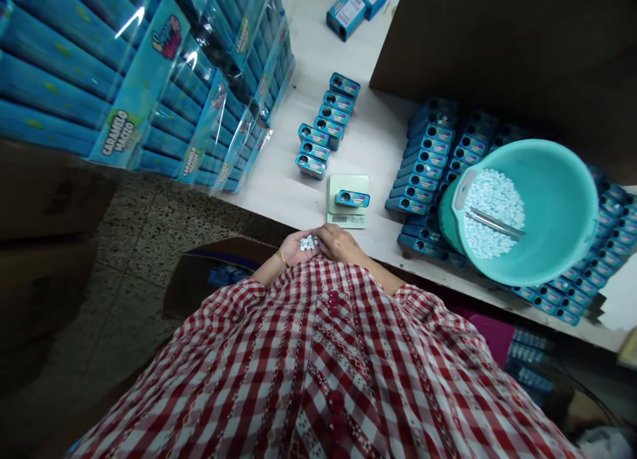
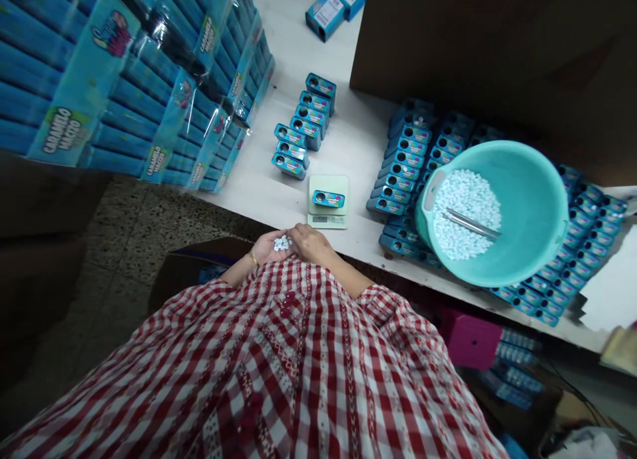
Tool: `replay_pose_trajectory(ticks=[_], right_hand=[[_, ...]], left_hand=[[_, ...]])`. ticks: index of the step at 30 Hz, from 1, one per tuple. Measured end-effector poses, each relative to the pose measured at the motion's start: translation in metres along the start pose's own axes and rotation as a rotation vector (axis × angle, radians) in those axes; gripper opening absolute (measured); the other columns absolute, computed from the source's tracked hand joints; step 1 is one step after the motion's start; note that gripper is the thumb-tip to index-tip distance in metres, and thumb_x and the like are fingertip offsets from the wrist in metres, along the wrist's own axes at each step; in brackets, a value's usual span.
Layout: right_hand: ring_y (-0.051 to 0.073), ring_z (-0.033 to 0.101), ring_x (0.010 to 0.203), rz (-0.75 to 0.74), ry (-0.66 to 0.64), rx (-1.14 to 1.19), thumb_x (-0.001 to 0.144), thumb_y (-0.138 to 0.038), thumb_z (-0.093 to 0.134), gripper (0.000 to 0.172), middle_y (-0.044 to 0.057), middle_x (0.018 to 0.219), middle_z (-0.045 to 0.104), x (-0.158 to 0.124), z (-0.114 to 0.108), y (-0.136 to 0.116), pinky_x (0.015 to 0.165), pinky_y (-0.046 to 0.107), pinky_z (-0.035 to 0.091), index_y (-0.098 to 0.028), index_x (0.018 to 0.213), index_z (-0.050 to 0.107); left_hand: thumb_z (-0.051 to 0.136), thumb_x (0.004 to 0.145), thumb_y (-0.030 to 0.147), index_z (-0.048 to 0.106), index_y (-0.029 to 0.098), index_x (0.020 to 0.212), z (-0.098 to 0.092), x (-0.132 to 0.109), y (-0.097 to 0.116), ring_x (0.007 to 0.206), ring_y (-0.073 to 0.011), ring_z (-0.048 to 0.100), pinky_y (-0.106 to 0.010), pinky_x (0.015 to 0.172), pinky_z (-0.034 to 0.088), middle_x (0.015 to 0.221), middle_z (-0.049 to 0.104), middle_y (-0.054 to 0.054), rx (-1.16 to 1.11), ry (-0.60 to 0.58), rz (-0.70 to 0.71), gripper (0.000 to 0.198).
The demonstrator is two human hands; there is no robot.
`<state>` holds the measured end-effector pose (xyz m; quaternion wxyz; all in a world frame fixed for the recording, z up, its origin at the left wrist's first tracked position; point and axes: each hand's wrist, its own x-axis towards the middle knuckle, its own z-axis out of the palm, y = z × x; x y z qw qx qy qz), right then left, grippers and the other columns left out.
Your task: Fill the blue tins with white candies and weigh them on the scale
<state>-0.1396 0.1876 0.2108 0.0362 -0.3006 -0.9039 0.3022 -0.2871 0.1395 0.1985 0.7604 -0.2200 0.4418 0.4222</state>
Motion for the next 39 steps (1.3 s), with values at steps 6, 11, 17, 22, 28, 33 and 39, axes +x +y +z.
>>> replay_pose_trajectory(ticks=[6, 11, 17, 22, 28, 33, 39], right_hand=[[0.018, 0.055, 0.081, 0.233, 0.370, 0.076, 0.085, -0.019, 0.045, 0.016, 0.008, 0.088, 0.060, 0.011, -0.036, 0.041, 0.075, 0.029, 0.045, -0.017, 0.092, 0.059], [0.017, 0.057, 0.079, 0.270, 0.420, 0.105, 0.083, -0.018, 0.048, 0.018, 0.007, 0.087, 0.061, 0.014, -0.049, 0.060, 0.073, 0.029, 0.046, -0.018, 0.093, 0.063], [0.015, 0.057, 0.073, 0.250, 0.604, 0.344, 0.085, -0.028, 0.050, 0.016, 0.005, 0.081, 0.063, -0.010, -0.050, 0.041, 0.067, 0.030, 0.049, -0.019, 0.085, 0.064], [0.017, 0.059, 0.085, 0.155, 0.528, 0.410, 0.084, -0.038, 0.053, 0.025, 0.007, 0.098, 0.063, -0.016, -0.054, 0.041, 0.073, 0.032, 0.051, -0.021, 0.099, 0.064], [0.025, 0.052, 0.104, 0.320, 0.523, 0.095, 0.082, -0.045, 0.053, 0.044, 0.012, 0.115, 0.055, -0.021, -0.060, 0.086, 0.086, 0.043, 0.046, -0.020, 0.119, 0.054], [0.029, 0.045, 0.115, 0.270, 0.377, -0.032, 0.080, -0.041, 0.056, 0.056, 0.015, 0.124, 0.049, -0.011, -0.046, 0.088, 0.096, 0.046, 0.039, -0.017, 0.129, 0.045], [0.027, 0.049, 0.098, 0.270, 0.275, -0.160, 0.082, -0.029, 0.053, 0.037, 0.013, 0.109, 0.055, 0.000, -0.041, 0.082, 0.087, 0.043, 0.043, -0.016, 0.117, 0.053]], left_hand=[[0.037, 0.085, 0.015, 0.060, 0.004, 0.108, 0.001, 0.003, 0.006, 0.099, -0.0230, 0.064, -0.036, 0.089, 0.049, 0.101, 0.068, -0.016, 0.025, -0.151, 0.023, 0.034], [0.038, 0.084, 0.015, 0.056, 0.007, 0.117, 0.004, -0.001, 0.009, 0.102, -0.0228, 0.063, -0.037, 0.091, 0.047, 0.104, 0.068, -0.015, 0.008, -0.139, 0.038, 0.038], [0.038, 0.085, 0.014, 0.060, 0.005, 0.109, -0.002, -0.001, 0.008, 0.097, -0.0222, 0.065, -0.034, 0.088, 0.050, 0.097, 0.069, -0.016, -0.007, -0.103, 0.045, 0.034], [0.037, 0.087, 0.015, 0.063, 0.006, 0.099, 0.002, 0.004, 0.007, 0.088, -0.0208, 0.067, -0.028, 0.073, 0.053, 0.091, 0.070, -0.015, 0.007, -0.102, 0.004, 0.030], [0.037, 0.086, 0.010, 0.062, 0.006, 0.101, 0.001, 0.000, 0.015, 0.078, -0.0176, 0.068, -0.022, 0.059, 0.053, 0.083, 0.070, -0.014, -0.025, 0.018, 0.053, 0.029], [0.037, 0.086, 0.009, 0.061, 0.007, 0.101, -0.012, -0.005, 0.024, 0.075, -0.0168, 0.068, -0.021, 0.058, 0.053, 0.082, 0.069, -0.013, -0.071, 0.067, 0.111, 0.029], [0.042, 0.084, 0.008, 0.060, 0.009, 0.105, -0.027, -0.006, 0.030, 0.072, -0.0149, 0.068, -0.018, 0.054, 0.052, 0.081, 0.069, -0.012, -0.096, 0.095, 0.143, 0.028]])
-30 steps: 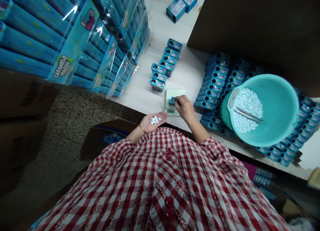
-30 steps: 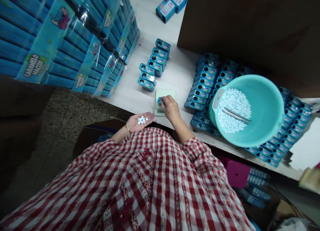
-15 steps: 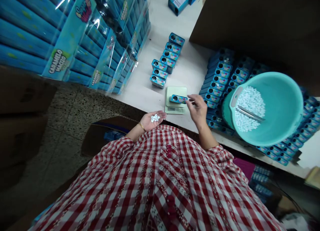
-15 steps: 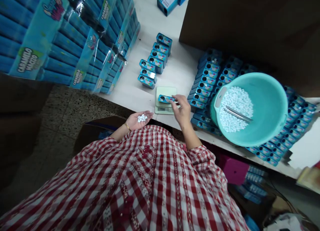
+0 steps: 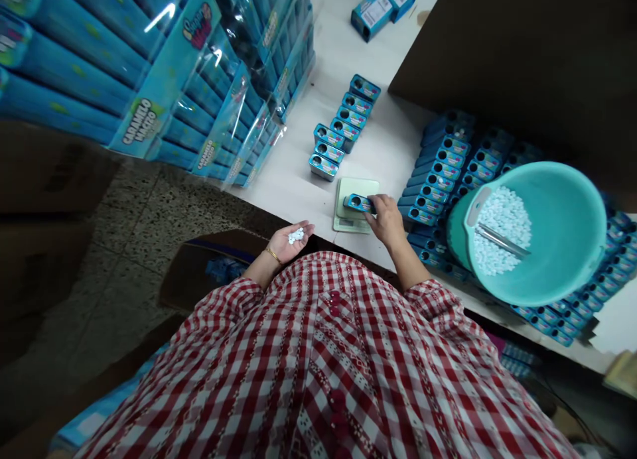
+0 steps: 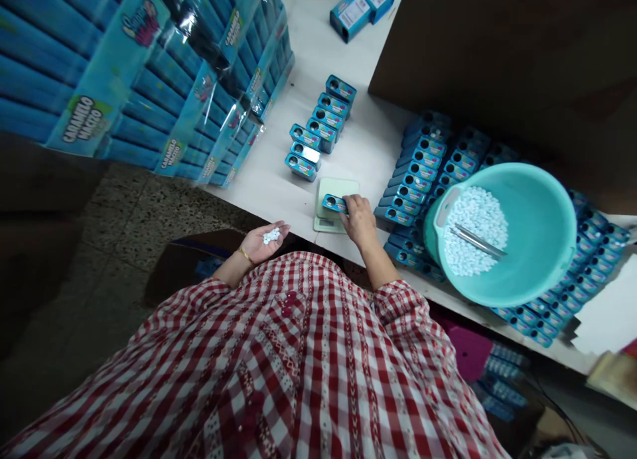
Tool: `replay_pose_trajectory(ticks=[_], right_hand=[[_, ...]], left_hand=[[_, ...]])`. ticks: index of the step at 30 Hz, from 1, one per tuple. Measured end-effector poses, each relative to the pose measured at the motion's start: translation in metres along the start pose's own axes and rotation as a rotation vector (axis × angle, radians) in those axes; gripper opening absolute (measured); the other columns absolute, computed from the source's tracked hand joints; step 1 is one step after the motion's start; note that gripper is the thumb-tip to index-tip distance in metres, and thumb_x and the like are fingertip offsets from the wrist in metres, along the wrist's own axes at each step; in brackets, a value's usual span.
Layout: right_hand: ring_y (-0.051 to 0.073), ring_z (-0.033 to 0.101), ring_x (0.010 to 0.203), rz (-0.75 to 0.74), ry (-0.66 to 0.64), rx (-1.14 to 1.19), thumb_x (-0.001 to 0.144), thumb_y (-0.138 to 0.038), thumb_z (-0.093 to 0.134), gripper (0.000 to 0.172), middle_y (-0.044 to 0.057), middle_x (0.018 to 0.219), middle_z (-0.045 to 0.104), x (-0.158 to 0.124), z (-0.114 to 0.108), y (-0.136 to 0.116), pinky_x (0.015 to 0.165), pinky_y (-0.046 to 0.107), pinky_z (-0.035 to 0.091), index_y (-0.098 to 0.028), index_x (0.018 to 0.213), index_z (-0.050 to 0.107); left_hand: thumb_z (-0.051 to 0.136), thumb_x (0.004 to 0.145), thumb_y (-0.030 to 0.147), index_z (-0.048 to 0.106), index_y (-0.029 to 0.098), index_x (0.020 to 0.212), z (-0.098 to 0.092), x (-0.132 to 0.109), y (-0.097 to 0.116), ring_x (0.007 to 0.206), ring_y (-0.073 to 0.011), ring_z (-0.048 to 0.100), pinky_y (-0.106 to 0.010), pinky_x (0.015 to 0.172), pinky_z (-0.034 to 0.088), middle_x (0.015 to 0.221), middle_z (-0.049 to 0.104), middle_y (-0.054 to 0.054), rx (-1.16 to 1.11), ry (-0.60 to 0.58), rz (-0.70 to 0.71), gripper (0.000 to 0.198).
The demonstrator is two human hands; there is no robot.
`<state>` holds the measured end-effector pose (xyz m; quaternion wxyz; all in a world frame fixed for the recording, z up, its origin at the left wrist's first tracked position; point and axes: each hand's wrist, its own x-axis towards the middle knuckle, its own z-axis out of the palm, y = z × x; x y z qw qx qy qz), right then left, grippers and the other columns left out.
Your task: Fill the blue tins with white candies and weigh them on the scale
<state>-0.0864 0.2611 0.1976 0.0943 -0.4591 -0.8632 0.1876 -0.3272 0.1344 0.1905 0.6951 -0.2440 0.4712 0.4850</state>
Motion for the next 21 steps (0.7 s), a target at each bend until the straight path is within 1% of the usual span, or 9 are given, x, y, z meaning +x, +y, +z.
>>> replay_pose_trajectory(ticks=[3, 5, 8, 11, 13, 15, 17, 18, 21], right_hand=[[0.026, 0.048, 0.094, -0.069, -0.008, -0.005, 0.084, -0.030, 0.051, 0.033, 0.012, 0.103, 0.057, 0.015, 0.005, -0.021, 0.084, 0.040, 0.045, -0.015, 0.113, 0.055], [0.026, 0.048, 0.094, -0.102, -0.015, 0.014, 0.085, -0.030, 0.050, 0.033, 0.013, 0.105, 0.056, 0.033, 0.016, -0.043, 0.081, 0.039, 0.046, -0.015, 0.113, 0.055], [0.026, 0.047, 0.098, -0.077, -0.053, 0.045, 0.086, -0.028, 0.047, 0.033, 0.015, 0.109, 0.054, 0.067, 0.041, -0.073, 0.077, 0.038, 0.047, -0.015, 0.116, 0.053], [0.027, 0.046, 0.102, -0.033, -0.076, 0.057, 0.087, -0.024, 0.045, 0.035, 0.017, 0.115, 0.052, 0.086, 0.056, -0.083, 0.078, 0.039, 0.047, -0.013, 0.120, 0.051], [0.027, 0.045, 0.104, -0.056, -0.030, 0.054, 0.087, -0.022, 0.045, 0.037, 0.017, 0.119, 0.051, 0.078, 0.052, -0.071, 0.083, 0.041, 0.045, -0.014, 0.123, 0.050], [0.026, 0.045, 0.103, -0.064, 0.055, 0.020, 0.087, -0.024, 0.044, 0.036, 0.016, 0.118, 0.052, 0.053, 0.037, -0.046, 0.086, 0.042, 0.042, -0.015, 0.121, 0.052], [0.026, 0.047, 0.099, 0.031, 0.151, -0.065, 0.088, -0.026, 0.043, 0.031, 0.014, 0.111, 0.055, 0.016, 0.015, -0.013, 0.085, 0.043, 0.041, -0.016, 0.113, 0.057], [0.026, 0.047, 0.097, 0.125, 0.202, -0.125, 0.087, -0.026, 0.043, 0.029, 0.014, 0.107, 0.056, -0.003, 0.005, 0.004, 0.084, 0.044, 0.040, -0.017, 0.109, 0.060], [0.029, 0.044, 0.097, 0.299, 0.192, -0.295, 0.084, -0.027, 0.047, 0.024, 0.016, 0.108, 0.055, -0.048, -0.013, 0.051, 0.079, 0.045, 0.039, -0.017, 0.100, 0.063]], left_hand=[[0.042, 0.084, 0.008, 0.060, 0.008, 0.102, -0.002, 0.000, 0.002, 0.069, -0.0139, 0.068, -0.017, 0.052, 0.051, 0.081, 0.068, -0.011, -0.007, -0.003, 0.003, 0.026], [0.041, 0.084, 0.008, 0.060, 0.007, 0.099, -0.002, -0.001, 0.004, 0.069, -0.0136, 0.067, -0.016, 0.052, 0.051, 0.080, 0.068, -0.012, -0.005, -0.002, 0.009, 0.024], [0.041, 0.085, 0.008, 0.060, 0.008, 0.101, -0.001, -0.003, 0.008, 0.070, -0.0133, 0.067, -0.016, 0.053, 0.051, 0.080, 0.068, -0.012, 0.005, 0.003, 0.028, 0.025], [0.041, 0.084, 0.007, 0.060, 0.008, 0.104, 0.002, -0.004, 0.014, 0.069, -0.0133, 0.067, -0.016, 0.053, 0.052, 0.080, 0.068, -0.011, 0.014, -0.007, 0.042, 0.028], [0.041, 0.083, 0.007, 0.060, 0.008, 0.105, 0.004, -0.004, 0.017, 0.069, -0.0134, 0.067, -0.017, 0.053, 0.052, 0.081, 0.068, -0.011, 0.018, -0.011, 0.051, 0.029], [0.041, 0.083, 0.006, 0.060, 0.008, 0.105, 0.005, -0.003, 0.019, 0.068, -0.0134, 0.067, -0.017, 0.053, 0.052, 0.080, 0.068, -0.012, 0.022, -0.002, 0.058, 0.029], [0.040, 0.083, 0.006, 0.060, 0.008, 0.104, 0.007, 0.000, 0.019, 0.066, -0.0135, 0.067, -0.017, 0.052, 0.052, 0.078, 0.068, -0.012, 0.030, 0.011, 0.054, 0.029], [0.039, 0.083, 0.006, 0.060, 0.008, 0.104, 0.009, 0.001, 0.019, 0.066, -0.0134, 0.067, -0.017, 0.051, 0.052, 0.077, 0.068, -0.011, 0.037, 0.014, 0.047, 0.029], [0.040, 0.083, 0.006, 0.060, 0.008, 0.103, 0.015, 0.006, 0.013, 0.064, -0.0133, 0.066, -0.017, 0.050, 0.052, 0.077, 0.067, -0.012, 0.069, 0.009, 0.022, 0.028]])
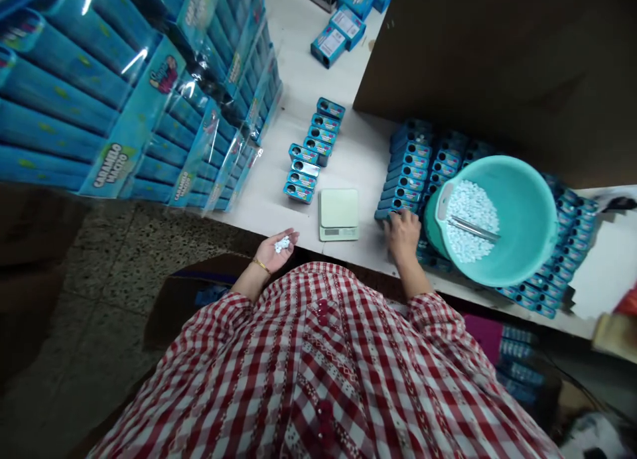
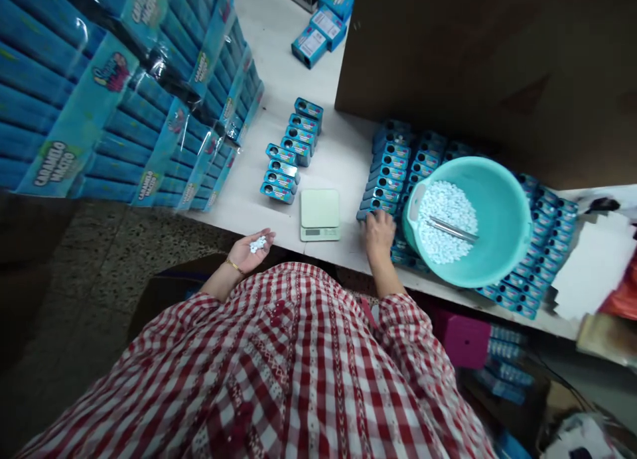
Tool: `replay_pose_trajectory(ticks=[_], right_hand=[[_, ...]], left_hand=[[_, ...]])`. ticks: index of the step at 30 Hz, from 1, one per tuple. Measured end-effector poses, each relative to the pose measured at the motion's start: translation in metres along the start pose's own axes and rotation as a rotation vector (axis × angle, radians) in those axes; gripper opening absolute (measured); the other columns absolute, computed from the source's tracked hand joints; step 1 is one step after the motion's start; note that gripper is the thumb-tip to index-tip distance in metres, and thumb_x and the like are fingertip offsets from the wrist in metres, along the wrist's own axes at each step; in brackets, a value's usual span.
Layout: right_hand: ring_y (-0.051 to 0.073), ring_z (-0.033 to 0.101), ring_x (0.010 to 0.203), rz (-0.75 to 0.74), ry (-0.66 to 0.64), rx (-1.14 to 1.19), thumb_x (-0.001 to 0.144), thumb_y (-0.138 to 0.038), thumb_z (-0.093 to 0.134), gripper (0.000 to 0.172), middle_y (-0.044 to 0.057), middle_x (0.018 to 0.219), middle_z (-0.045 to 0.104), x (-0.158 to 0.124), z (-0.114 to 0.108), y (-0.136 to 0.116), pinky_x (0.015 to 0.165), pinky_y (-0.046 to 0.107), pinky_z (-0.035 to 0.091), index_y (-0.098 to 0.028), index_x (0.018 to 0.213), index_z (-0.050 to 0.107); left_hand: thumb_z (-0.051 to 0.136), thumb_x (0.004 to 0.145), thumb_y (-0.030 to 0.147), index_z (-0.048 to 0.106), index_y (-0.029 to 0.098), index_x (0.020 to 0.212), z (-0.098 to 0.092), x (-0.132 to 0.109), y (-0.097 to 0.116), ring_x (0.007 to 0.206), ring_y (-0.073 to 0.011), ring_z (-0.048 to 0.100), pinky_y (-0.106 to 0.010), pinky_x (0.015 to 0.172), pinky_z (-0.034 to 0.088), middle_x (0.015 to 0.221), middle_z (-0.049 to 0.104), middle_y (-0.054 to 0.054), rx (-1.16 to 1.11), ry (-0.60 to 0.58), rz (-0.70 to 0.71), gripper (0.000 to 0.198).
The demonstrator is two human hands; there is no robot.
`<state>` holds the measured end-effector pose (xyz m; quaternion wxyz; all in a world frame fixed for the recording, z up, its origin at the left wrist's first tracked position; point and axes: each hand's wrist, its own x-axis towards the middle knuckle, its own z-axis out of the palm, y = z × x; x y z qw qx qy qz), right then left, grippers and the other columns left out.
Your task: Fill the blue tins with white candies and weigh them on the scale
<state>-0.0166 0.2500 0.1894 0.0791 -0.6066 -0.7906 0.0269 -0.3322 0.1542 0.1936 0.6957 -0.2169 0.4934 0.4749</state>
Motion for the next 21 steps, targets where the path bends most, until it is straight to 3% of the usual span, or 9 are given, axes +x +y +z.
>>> replay_pose_trajectory(ticks=[2, 5, 7, 10, 14, 16, 18, 21], right_hand=[[0.030, 0.043, 0.099, 0.007, -0.064, -0.064, 0.083, -0.024, 0.048, 0.020, 0.016, 0.111, 0.055, -0.007, 0.003, 0.025, 0.077, 0.044, 0.038, -0.018, 0.094, 0.064], [0.031, 0.041, 0.107, -0.059, -0.084, -0.066, 0.084, -0.022, 0.046, 0.019, 0.014, 0.118, 0.054, -0.007, 0.007, 0.036, 0.081, 0.045, 0.036, -0.021, 0.081, 0.065], [0.030, 0.038, 0.113, -0.142, -0.058, -0.040, 0.086, -0.022, 0.045, 0.021, 0.011, 0.124, 0.052, -0.006, 0.003, 0.026, 0.087, 0.046, 0.034, -0.022, 0.081, 0.065], [0.028, 0.040, 0.110, -0.294, -0.071, 0.002, 0.087, -0.018, 0.043, 0.022, 0.011, 0.123, 0.052, -0.002, -0.010, -0.009, 0.093, 0.046, 0.031, -0.022, 0.091, 0.065], [0.025, 0.045, 0.099, -0.471, -0.185, 0.040, 0.087, -0.015, 0.041, 0.025, 0.013, 0.117, 0.055, 0.015, -0.015, -0.068, 0.088, 0.043, 0.033, -0.019, 0.096, 0.064], [0.024, 0.046, 0.095, -0.502, -0.227, 0.040, 0.088, -0.015, 0.040, 0.026, 0.014, 0.115, 0.057, 0.023, -0.012, -0.086, 0.085, 0.040, 0.034, -0.018, 0.099, 0.064], [0.024, 0.047, 0.097, -0.487, -0.218, 0.060, 0.089, -0.018, 0.041, 0.027, 0.014, 0.117, 0.057, 0.025, -0.008, -0.088, 0.086, 0.039, 0.035, -0.018, 0.107, 0.062], [0.024, 0.049, 0.102, -0.392, -0.113, 0.174, 0.090, -0.029, 0.044, 0.034, 0.013, 0.121, 0.057, 0.017, -0.005, -0.067, 0.089, 0.038, 0.037, -0.017, 0.119, 0.057]], left_hand=[[0.040, 0.083, 0.006, 0.060, 0.007, 0.100, 0.006, 0.001, -0.005, 0.064, -0.0132, 0.066, -0.017, 0.050, 0.052, 0.077, 0.067, -0.012, 0.024, -0.015, -0.008, 0.026], [0.042, 0.083, 0.006, 0.061, 0.007, 0.097, 0.012, 0.002, -0.011, 0.065, -0.0132, 0.066, -0.016, 0.050, 0.051, 0.077, 0.068, -0.013, 0.047, -0.046, -0.006, 0.024], [0.042, 0.083, 0.006, 0.061, 0.006, 0.098, 0.013, 0.002, -0.015, 0.066, -0.0133, 0.066, -0.016, 0.052, 0.052, 0.078, 0.068, -0.013, 0.050, -0.061, -0.005, 0.025], [0.042, 0.083, 0.006, 0.061, 0.006, 0.101, 0.013, 0.002, -0.021, 0.071, -0.0146, 0.067, -0.018, 0.057, 0.054, 0.079, 0.068, -0.013, 0.041, -0.066, -0.003, 0.027], [0.038, 0.084, 0.006, 0.061, 0.006, 0.098, 0.017, 0.000, -0.031, 0.077, -0.0164, 0.069, -0.021, 0.065, 0.056, 0.080, 0.069, -0.013, 0.026, -0.077, -0.006, 0.026], [0.037, 0.085, 0.007, 0.061, 0.005, 0.097, 0.019, -0.002, -0.033, 0.078, -0.0168, 0.069, -0.022, 0.066, 0.057, 0.081, 0.069, -0.013, 0.023, -0.095, -0.003, 0.026], [0.037, 0.085, 0.007, 0.061, 0.005, 0.099, 0.018, -0.004, -0.033, 0.078, -0.0169, 0.069, -0.022, 0.066, 0.057, 0.081, 0.069, -0.014, 0.016, -0.096, 0.005, 0.027], [0.038, 0.084, 0.006, 0.060, 0.005, 0.103, 0.010, -0.005, -0.030, 0.079, -0.0168, 0.069, -0.022, 0.067, 0.056, 0.082, 0.070, -0.014, -0.007, -0.078, 0.026, 0.030]])
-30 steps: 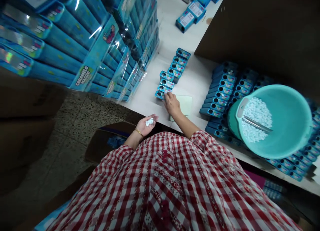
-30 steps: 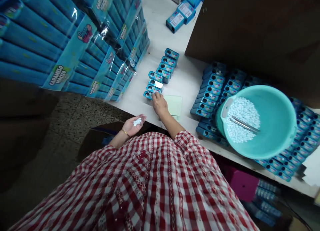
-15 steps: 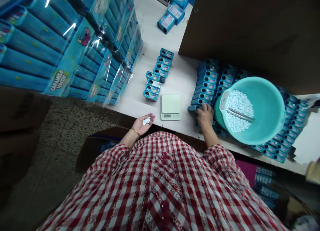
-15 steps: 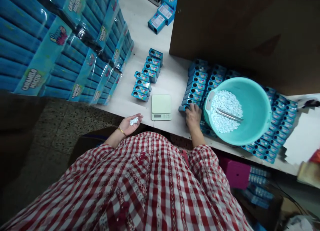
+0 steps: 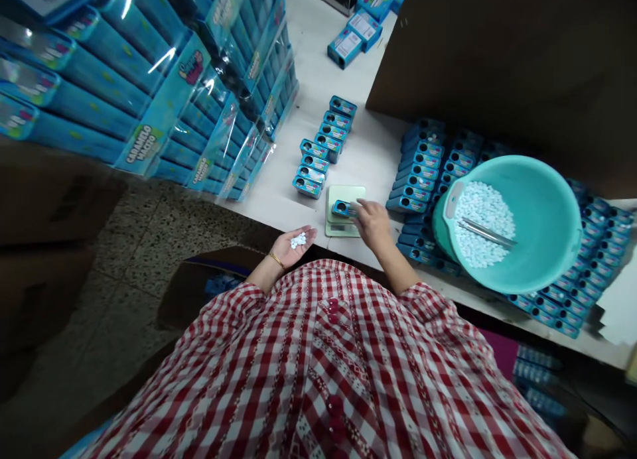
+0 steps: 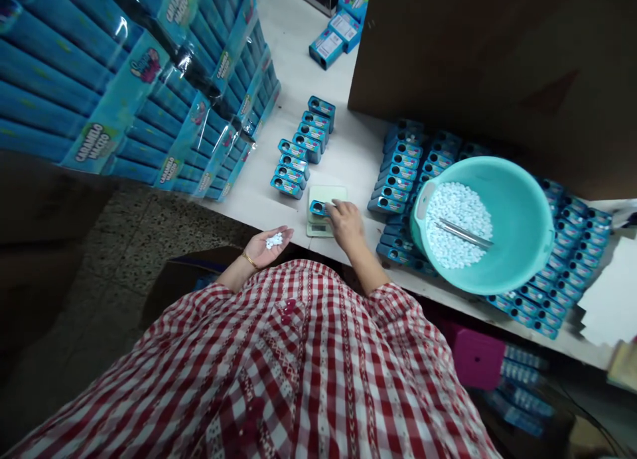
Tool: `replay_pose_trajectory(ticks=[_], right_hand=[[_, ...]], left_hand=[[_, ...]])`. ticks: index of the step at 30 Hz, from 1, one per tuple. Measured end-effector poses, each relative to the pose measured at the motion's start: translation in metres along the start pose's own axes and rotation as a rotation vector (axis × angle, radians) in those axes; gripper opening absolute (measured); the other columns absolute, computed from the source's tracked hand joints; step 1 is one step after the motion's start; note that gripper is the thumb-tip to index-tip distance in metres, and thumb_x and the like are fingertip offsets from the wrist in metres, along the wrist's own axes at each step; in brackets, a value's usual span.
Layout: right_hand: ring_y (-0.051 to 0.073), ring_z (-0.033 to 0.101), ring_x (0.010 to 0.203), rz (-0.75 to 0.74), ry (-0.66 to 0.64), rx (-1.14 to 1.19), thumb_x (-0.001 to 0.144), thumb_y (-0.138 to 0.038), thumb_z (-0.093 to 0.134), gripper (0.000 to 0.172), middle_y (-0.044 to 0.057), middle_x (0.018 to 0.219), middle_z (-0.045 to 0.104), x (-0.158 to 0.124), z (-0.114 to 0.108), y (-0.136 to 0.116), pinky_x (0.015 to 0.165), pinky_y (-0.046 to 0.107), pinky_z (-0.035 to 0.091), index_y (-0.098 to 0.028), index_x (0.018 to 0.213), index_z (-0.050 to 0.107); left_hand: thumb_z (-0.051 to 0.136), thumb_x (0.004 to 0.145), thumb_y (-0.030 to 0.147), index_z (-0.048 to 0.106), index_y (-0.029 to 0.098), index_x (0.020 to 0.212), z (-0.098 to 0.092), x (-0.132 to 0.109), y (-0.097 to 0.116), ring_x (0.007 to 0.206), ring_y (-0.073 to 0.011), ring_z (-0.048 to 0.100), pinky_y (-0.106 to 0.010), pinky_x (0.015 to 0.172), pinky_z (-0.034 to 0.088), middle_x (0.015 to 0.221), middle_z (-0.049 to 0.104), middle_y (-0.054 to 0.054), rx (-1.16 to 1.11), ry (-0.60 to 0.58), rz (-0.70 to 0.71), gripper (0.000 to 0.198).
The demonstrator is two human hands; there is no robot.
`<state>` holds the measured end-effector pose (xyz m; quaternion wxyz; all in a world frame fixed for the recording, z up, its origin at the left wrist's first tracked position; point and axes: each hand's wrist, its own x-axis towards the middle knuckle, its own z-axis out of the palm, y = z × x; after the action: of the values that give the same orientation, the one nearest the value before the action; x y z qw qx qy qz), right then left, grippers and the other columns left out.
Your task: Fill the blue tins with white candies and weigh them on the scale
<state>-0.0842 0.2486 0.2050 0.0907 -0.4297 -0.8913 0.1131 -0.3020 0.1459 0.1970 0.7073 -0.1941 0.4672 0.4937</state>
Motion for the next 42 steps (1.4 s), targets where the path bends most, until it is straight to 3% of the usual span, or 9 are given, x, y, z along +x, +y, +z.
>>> replay_pose_trajectory(ticks=[4, 9, 16, 21, 24, 28, 34, 37, 42], right_hand=[[0.023, 0.054, 0.102, 0.203, 0.211, 0.143, 0.090, -0.033, 0.043, 0.033, 0.012, 0.112, 0.063, -0.033, 0.001, 0.030, 0.089, 0.038, 0.041, -0.016, 0.113, 0.060], [0.022, 0.058, 0.098, 0.366, 0.318, 0.291, 0.087, -0.034, 0.044, 0.030, 0.011, 0.102, 0.066, -0.053, 0.011, 0.047, 0.087, 0.039, 0.046, -0.017, 0.103, 0.064], [0.022, 0.059, 0.093, 0.354, 0.376, 0.319, 0.088, -0.029, 0.044, 0.026, 0.011, 0.094, 0.067, -0.047, 0.005, 0.026, 0.085, 0.039, 0.047, -0.017, 0.098, 0.065], [0.021, 0.057, 0.096, -0.051, 0.074, 0.411, 0.089, -0.027, 0.044, 0.028, 0.011, 0.103, 0.064, -0.038, 0.012, -0.047, 0.085, 0.035, 0.049, -0.017, 0.107, 0.063], [0.022, 0.055, 0.099, -0.154, -0.154, 0.375, 0.090, -0.027, 0.042, 0.035, 0.014, 0.112, 0.060, -0.032, 0.024, -0.076, 0.085, 0.037, 0.050, -0.015, 0.119, 0.056], [0.022, 0.054, 0.103, -0.151, -0.325, 0.334, 0.091, -0.025, 0.039, 0.036, 0.015, 0.115, 0.057, -0.029, 0.031, -0.079, 0.083, 0.035, 0.051, -0.013, 0.122, 0.053], [0.020, 0.055, 0.096, -0.197, -0.433, 0.260, 0.090, -0.020, 0.041, 0.028, 0.013, 0.106, 0.059, -0.027, 0.021, -0.082, 0.078, 0.032, 0.050, -0.013, 0.112, 0.057], [0.021, 0.055, 0.091, -0.203, -0.389, 0.256, 0.090, -0.023, 0.042, 0.027, 0.012, 0.100, 0.061, -0.026, 0.012, -0.080, 0.077, 0.032, 0.049, -0.013, 0.108, 0.059], [0.026, 0.048, 0.103, 0.018, -0.019, 0.201, 0.088, -0.035, 0.047, 0.036, 0.015, 0.116, 0.055, -0.012, 0.000, -0.032, 0.089, 0.042, 0.042, -0.014, 0.117, 0.055]], left_hand=[[0.039, 0.084, 0.007, 0.061, 0.004, 0.102, -0.012, 0.001, 0.005, 0.080, -0.0175, 0.068, -0.024, 0.070, 0.056, 0.083, 0.069, -0.015, -0.016, 0.034, 0.024, 0.029], [0.040, 0.084, 0.008, 0.062, 0.005, 0.093, -0.015, 0.003, 0.007, 0.089, -0.0192, 0.067, -0.027, 0.076, 0.055, 0.090, 0.069, -0.015, -0.005, 0.007, 0.025, 0.025], [0.041, 0.083, 0.008, 0.063, 0.005, 0.093, -0.012, 0.003, 0.006, 0.098, -0.0213, 0.064, -0.031, 0.085, 0.052, 0.098, 0.068, -0.015, 0.035, -0.064, 0.011, 0.024], [0.037, 0.085, 0.009, 0.063, 0.005, 0.097, 0.000, 0.004, -0.007, 0.088, -0.0191, 0.066, -0.032, 0.080, 0.052, 0.092, 0.070, -0.013, 0.068, -0.150, -0.091, 0.029], [0.033, 0.086, 0.008, 0.062, 0.005, 0.104, 0.007, 0.004, -0.016, 0.069, -0.0146, 0.066, -0.027, 0.069, 0.052, 0.077, 0.070, -0.010, 0.081, -0.150, -0.162, 0.035], [0.032, 0.086, 0.008, 0.061, 0.005, 0.110, 0.004, 0.006, -0.023, 0.063, -0.0138, 0.063, -0.027, 0.068, 0.050, 0.070, 0.068, -0.008, 0.078, -0.156, -0.194, 0.038], [0.037, 0.086, 0.009, 0.065, 0.006, 0.093, -0.004, 0.010, -0.023, 0.058, -0.0126, 0.061, -0.024, 0.065, 0.050, 0.062, 0.064, -0.006, 0.087, -0.126, -0.272, 0.028], [0.037, 0.086, 0.009, 0.064, 0.007, 0.088, -0.001, 0.010, -0.023, 0.059, -0.0127, 0.062, -0.025, 0.066, 0.050, 0.063, 0.065, -0.006, 0.086, -0.106, -0.279, 0.027], [0.036, 0.085, 0.009, 0.064, 0.004, 0.088, 0.005, 0.005, -0.017, 0.080, -0.0188, 0.067, -0.029, 0.078, 0.052, 0.083, 0.070, -0.014, 0.083, -0.090, -0.185, 0.029]])
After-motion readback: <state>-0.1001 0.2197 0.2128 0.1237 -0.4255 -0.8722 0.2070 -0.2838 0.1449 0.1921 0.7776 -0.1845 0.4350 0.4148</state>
